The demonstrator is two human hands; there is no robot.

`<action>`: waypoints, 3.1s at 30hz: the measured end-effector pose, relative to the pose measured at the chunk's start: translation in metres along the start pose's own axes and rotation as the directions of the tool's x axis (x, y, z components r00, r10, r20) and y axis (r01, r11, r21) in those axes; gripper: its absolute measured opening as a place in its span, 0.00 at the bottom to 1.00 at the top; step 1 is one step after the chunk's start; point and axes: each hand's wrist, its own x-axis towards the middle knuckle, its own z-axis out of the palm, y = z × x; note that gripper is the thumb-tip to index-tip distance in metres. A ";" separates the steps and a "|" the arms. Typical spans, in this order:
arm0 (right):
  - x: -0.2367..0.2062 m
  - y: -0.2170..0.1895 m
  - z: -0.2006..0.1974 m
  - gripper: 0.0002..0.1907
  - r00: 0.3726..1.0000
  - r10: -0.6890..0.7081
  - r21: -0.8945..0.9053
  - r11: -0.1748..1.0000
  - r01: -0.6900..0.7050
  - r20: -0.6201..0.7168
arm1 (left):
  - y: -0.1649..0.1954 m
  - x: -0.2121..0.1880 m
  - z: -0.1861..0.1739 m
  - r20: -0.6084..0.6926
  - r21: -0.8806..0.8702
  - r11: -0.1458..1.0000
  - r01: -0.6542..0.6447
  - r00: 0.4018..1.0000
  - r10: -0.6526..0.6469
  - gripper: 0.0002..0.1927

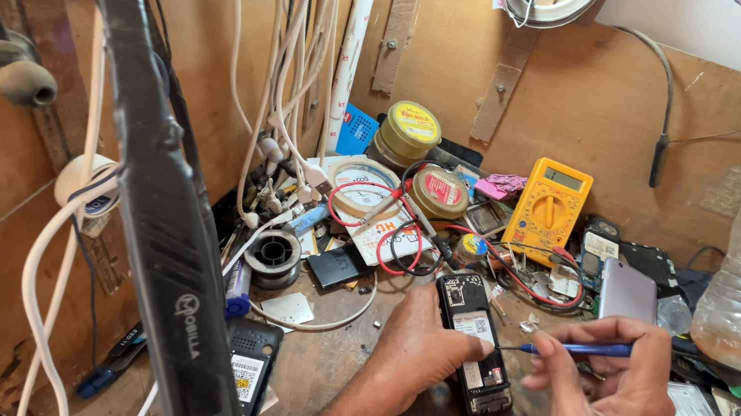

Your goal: The person holds a disassembled mobile phone and uses a small blue-handled screwdriver to work on the internal components. The hands repeatedly probe and adjust parts inside the phone chassis while keeping the device steady on a cluttered workbench.

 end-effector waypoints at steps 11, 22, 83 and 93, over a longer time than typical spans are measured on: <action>0.013 -0.010 0.002 0.18 0.997 0.073 -0.259 0.963 -0.075 -0.016 | 0.004 0.000 -0.001 -0.023 0.079 0.991 -0.105 0.994 0.107 0.19; 0.005 -0.004 0.023 0.17 0.995 0.097 -0.319 0.942 -0.100 -0.026 | -0.002 0.002 -0.004 -0.145 0.128 0.986 -0.103 0.982 0.122 0.31; 0.001 -0.001 0.018 0.20 0.999 0.030 -0.062 0.998 -0.029 0.014 | 0.000 0.001 -0.001 0.079 -0.134 0.990 -0.031 0.996 0.042 0.26; 0.001 -0.003 0.019 0.17 0.997 0.075 -0.030 0.997 -0.075 0.015 | 0.001 0.000 -0.001 0.070 -0.142 0.989 -0.029 0.997 0.039 0.27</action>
